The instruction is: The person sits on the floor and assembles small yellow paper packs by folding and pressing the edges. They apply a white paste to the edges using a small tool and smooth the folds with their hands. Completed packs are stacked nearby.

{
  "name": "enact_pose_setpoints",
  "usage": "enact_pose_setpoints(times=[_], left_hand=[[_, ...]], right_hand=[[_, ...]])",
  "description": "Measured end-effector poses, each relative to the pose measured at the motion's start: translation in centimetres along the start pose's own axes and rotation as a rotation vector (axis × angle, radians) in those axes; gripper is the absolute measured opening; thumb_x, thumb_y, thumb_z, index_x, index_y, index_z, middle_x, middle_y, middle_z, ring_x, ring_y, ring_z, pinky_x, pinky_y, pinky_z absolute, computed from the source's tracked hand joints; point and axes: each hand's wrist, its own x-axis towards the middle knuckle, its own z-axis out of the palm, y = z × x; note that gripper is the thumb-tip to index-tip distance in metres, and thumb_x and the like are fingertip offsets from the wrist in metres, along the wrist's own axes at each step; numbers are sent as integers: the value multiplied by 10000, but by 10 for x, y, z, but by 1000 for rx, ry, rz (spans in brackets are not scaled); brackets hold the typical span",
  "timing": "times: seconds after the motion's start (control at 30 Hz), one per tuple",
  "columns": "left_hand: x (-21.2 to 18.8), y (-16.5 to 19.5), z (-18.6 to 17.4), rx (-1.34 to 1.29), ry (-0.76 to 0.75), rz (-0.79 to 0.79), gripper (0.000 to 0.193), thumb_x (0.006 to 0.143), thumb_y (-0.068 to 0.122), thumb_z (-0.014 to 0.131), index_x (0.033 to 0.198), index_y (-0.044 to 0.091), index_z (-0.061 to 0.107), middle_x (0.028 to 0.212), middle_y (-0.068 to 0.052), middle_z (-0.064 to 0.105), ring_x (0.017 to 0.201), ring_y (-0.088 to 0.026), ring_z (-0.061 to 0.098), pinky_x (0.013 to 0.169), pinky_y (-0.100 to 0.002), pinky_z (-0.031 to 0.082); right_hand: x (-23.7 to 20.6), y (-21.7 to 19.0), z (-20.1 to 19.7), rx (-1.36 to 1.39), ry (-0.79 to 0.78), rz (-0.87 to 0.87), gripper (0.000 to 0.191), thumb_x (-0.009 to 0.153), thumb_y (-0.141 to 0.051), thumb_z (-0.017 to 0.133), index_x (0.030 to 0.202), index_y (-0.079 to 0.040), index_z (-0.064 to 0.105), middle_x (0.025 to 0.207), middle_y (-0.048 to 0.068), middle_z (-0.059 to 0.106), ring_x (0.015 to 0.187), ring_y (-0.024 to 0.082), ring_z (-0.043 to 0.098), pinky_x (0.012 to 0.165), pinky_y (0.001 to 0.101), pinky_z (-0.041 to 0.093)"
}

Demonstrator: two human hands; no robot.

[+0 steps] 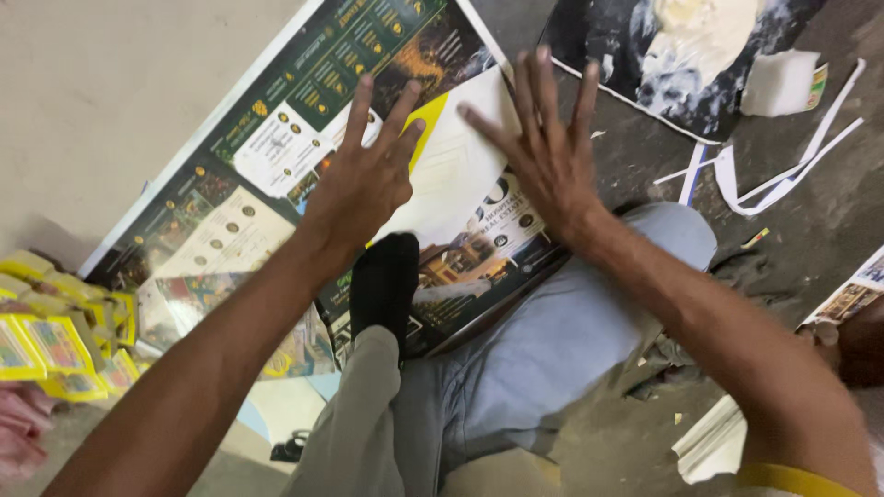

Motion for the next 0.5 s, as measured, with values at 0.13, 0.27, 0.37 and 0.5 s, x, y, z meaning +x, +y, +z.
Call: enact_pose_setpoints(times=[0.13,0.27,0.37,0.5], left_hand=[[4,1,-1,50,111,-26,196,831,160,677,969,111,807,1551,-132,561,1533,-419,273,1244,-652,173],[5,0,-1,-11,-39,39,187,851,165,671,693,152,770,1536,-88,555,1528,-409,276,1197,-708,159],[3,0,-1,20,22,35,152,819,183,674,704,138,762,1508,-76,574,1512,-407,299,1185,-712,172],[3,0,-4,91,33,17,158,834,167,677,691,148,740,1507,-70,587,1525,-397,300,1202,-704,165]], right_hand=[[18,28,-2,-46,-15,69,792,1002,-223,683,1677,-358,292,1703,304,171,1591,487,-14,1200,790,-56],[23,1,-20,384,-63,71,849,968,-111,699,1685,-392,341,1751,338,153,1604,514,5,1174,772,-58],[26,-4,-14,184,36,93,953,928,-67,713,1712,-452,332,1720,325,97,1594,482,-60,1204,760,-104],[19,26,-1,101,-51,101,1021,879,-51,718,1738,-430,317,1719,314,84,1572,483,-46,1172,750,-113]])
